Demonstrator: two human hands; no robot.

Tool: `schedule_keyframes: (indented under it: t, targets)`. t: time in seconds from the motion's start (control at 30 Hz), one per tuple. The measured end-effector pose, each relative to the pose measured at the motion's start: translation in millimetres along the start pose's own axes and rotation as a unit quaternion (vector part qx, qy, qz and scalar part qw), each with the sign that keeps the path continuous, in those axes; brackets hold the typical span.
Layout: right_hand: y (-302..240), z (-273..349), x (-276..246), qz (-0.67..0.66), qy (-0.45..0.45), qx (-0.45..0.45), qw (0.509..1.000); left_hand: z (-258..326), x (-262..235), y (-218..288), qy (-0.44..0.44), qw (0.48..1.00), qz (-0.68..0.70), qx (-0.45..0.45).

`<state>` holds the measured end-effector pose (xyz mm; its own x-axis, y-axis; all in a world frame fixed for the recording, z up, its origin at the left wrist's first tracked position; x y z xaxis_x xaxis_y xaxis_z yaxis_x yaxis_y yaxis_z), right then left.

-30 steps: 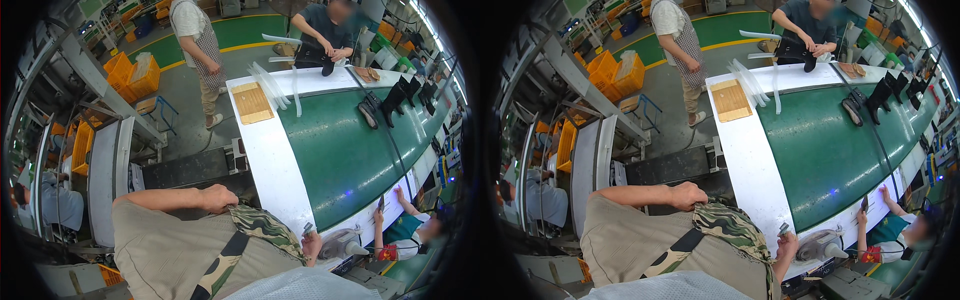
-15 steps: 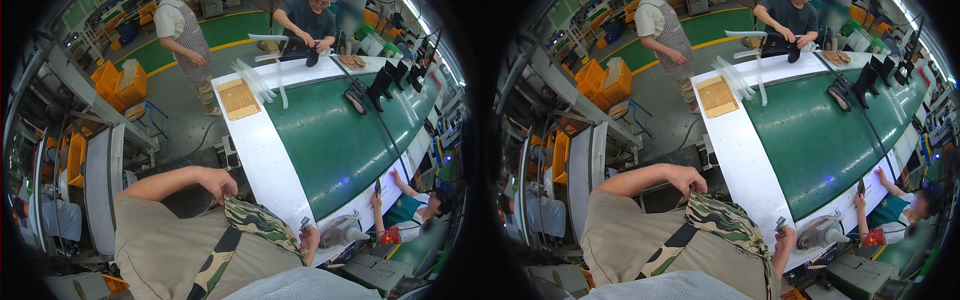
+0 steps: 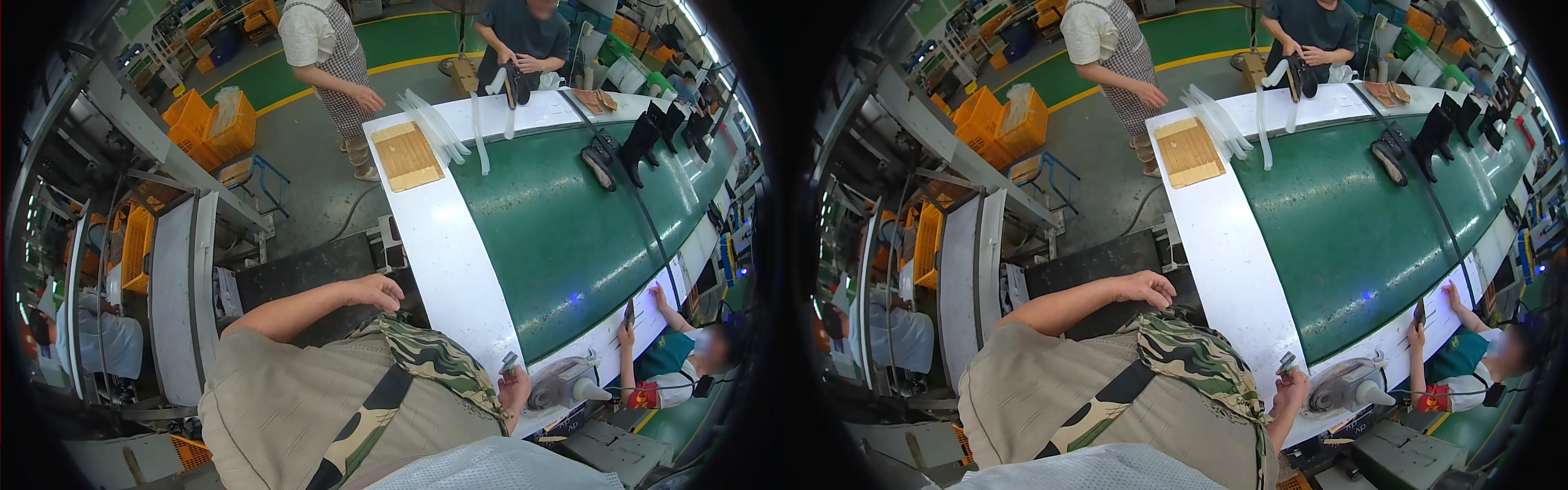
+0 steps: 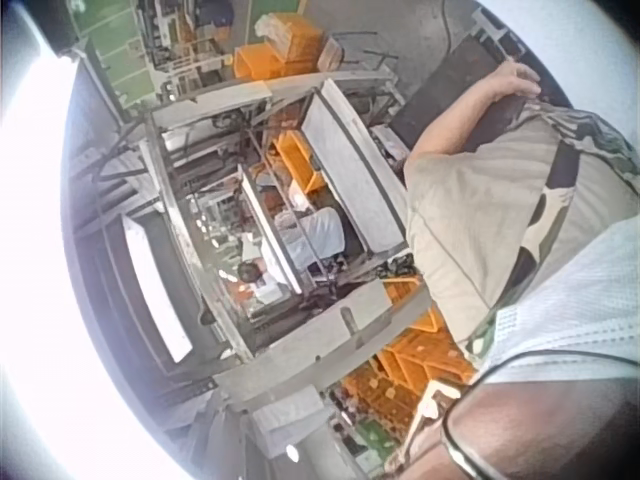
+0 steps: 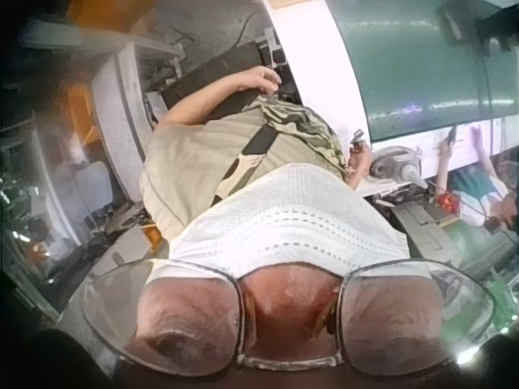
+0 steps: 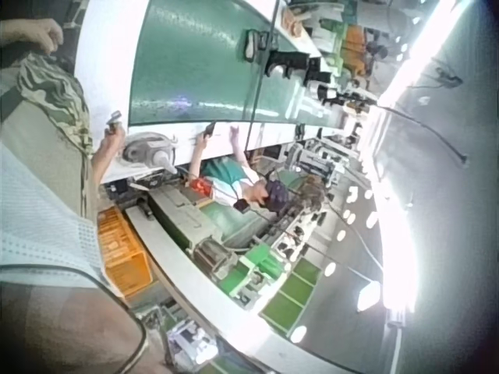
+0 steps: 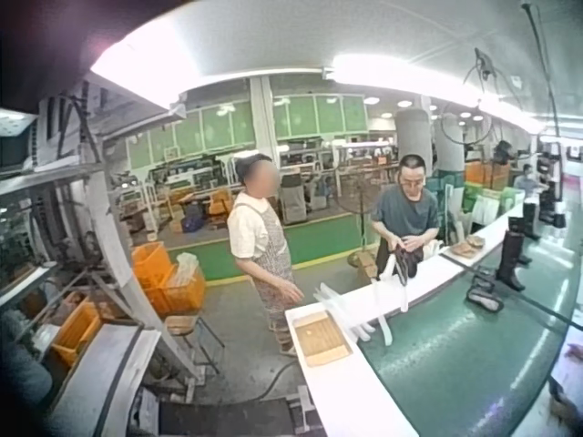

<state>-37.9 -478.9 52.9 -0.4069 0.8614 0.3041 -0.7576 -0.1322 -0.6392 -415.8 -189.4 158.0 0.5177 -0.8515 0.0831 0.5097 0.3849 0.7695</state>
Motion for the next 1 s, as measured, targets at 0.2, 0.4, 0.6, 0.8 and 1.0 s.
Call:
schedule_keyframes:
  t: [0.2, 0.4, 0.6, 0.8, 1.0]
  targets:
    - [-3.7, -2.1, 5.9, -0.018, -0.005, 0.000, 1.000, -61.6, -14.8, -28.1, 0.031, 0.992, -0.123, 0.029]
    - [-4.3, -25.0, 25.5, 0.003, -0.011, -0.024, 1.000, -82.6, -54.4, -53.1, 0.045, 0.932, -0.355, 0.050]
    - [-19.0, -10.5, 87.6, -0.009, 0.007, -0.031, 0.999, -80.2, -137.9, -143.7, 0.150, 0.970, -0.178, -0.069]
    - [-12.4, -18.1, 105.0, -0.005, -0.004, -0.031, 0.999, -16.1, -242.2, -238.2, 0.237, 0.915, -0.216, -0.244]
    - [-6.7, -19.1, 121.0, -0.008, 0.013, -0.039, 0.999, -2.3, -267.7, -244.3, 0.251, 0.906, -0.214, -0.265]
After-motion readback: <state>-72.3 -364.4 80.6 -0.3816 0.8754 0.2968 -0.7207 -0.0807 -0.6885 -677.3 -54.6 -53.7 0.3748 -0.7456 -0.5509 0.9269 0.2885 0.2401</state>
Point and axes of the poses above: each hand's wrist, its own z-axis away from the middle knuckle, its own x-axis out of the palm, y = z × x, the point moved 10 cm from there along -z, towards the middle knuckle, and after that the axes turned 4 degrees about -z, right-handed, at the moved point
